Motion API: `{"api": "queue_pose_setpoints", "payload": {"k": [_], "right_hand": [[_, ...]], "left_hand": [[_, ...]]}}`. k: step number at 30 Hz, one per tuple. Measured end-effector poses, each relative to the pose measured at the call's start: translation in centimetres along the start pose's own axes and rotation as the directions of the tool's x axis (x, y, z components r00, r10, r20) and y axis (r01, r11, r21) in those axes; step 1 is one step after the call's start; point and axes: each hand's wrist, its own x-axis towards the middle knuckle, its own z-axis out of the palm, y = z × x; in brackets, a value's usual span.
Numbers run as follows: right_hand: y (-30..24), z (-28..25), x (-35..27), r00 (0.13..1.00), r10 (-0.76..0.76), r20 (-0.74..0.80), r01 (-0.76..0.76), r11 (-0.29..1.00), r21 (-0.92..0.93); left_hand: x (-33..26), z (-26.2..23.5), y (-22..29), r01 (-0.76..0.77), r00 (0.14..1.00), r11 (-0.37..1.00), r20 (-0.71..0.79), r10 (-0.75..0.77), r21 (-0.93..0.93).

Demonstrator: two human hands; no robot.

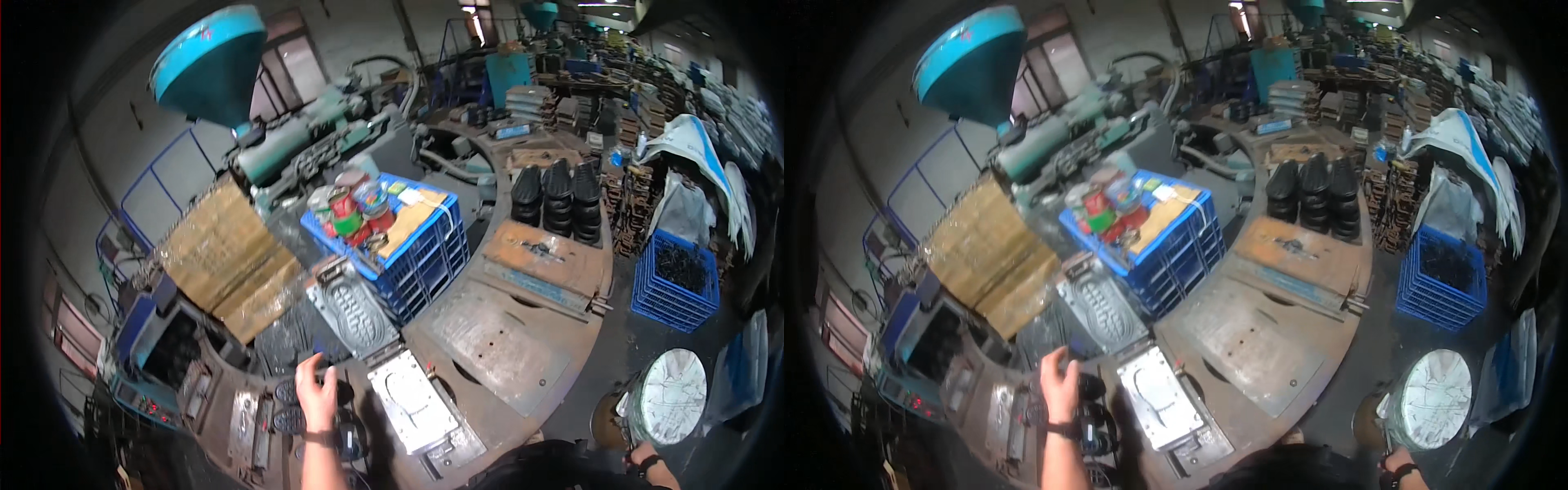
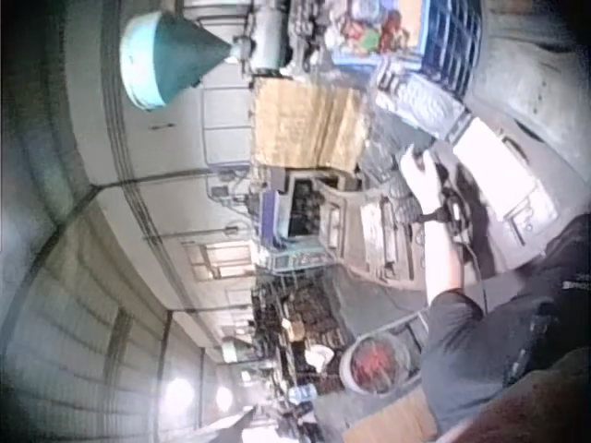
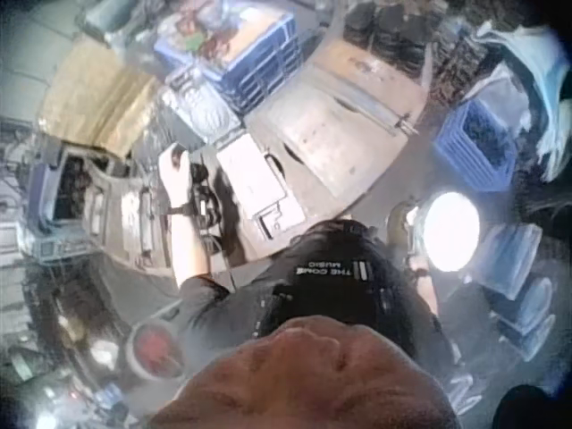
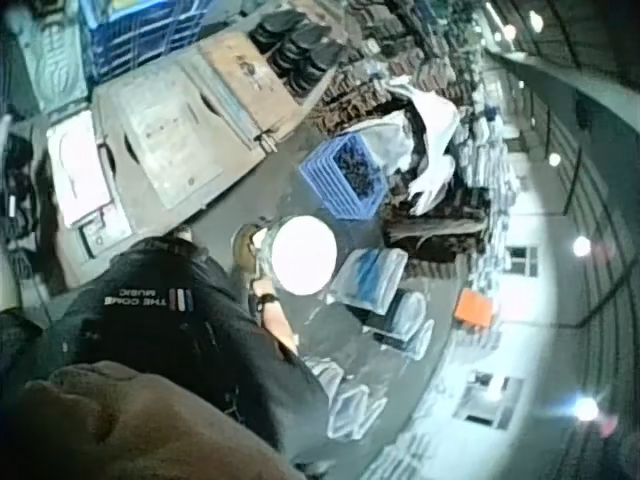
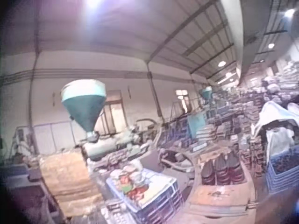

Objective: The person uses a metal tool to trim excess rubber from the edges of shoe soles that have been pressed in a mold. After trimming, the person stacks the finished soles and places them into a large plastic bag. The process is repeated for multiple soles throughout the video.

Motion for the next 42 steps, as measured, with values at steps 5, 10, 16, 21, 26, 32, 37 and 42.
{"api": "queue_pose_setpoints", "payload": {"k": [5,10,16,21,26,32,37,42], "right_hand": [[-1.1,-1.3,2.2,0.915,-0.318,0.248,0.257,0.933,0.251],[-6.7,-0.7,-0.3,0.922,-0.298,0.247,0.346,0.921,-0.181],[-11.5,-3.0,0.5,0.908,-0.355,0.223,0.406,0.878,-0.253],[-13.7,-3.7,1.5,0.890,-0.354,0.288,0.433,0.854,-0.290],[-16.9,-3.8,3.0,0.849,-0.360,0.387,0.495,0.797,-0.346],[-21.7,-2.9,4.4,0.797,-0.307,0.519,0.561,0.696,-0.449],[-24.3,-1.2,6.0,0.772,-0.185,0.608,0.588,0.571,-0.573],[-23.3,-0.1,7.7,0.782,0.049,0.621,0.551,0.411,-0.726]], "left_hand": [[15.6,8.4,7.1,-0.387,0.920,0.905,0.006,0.392,0.175],[21.5,12.2,3.6,-0.312,0.949,0.886,0.078,0.304,0.342],[25.9,14.6,4.6,-0.104,0.984,0.835,0.176,0.008,0.541],[21.3,12.5,8.2,-0.153,0.986,0.800,0.141,0.087,0.580],[12.2,8.4,10.3,-0.277,0.958,0.722,0.128,0.255,0.633],[0.2,2.9,19.8,-0.221,0.975,0.974,0.004,0.222,-0.051],[-9.0,0.4,16.3,-0.150,0.976,0.961,0.187,0.107,0.233],[-25.7,3.6,9.1,0.068,0.778,0.972,0.598,-0.193,0.225]]}}
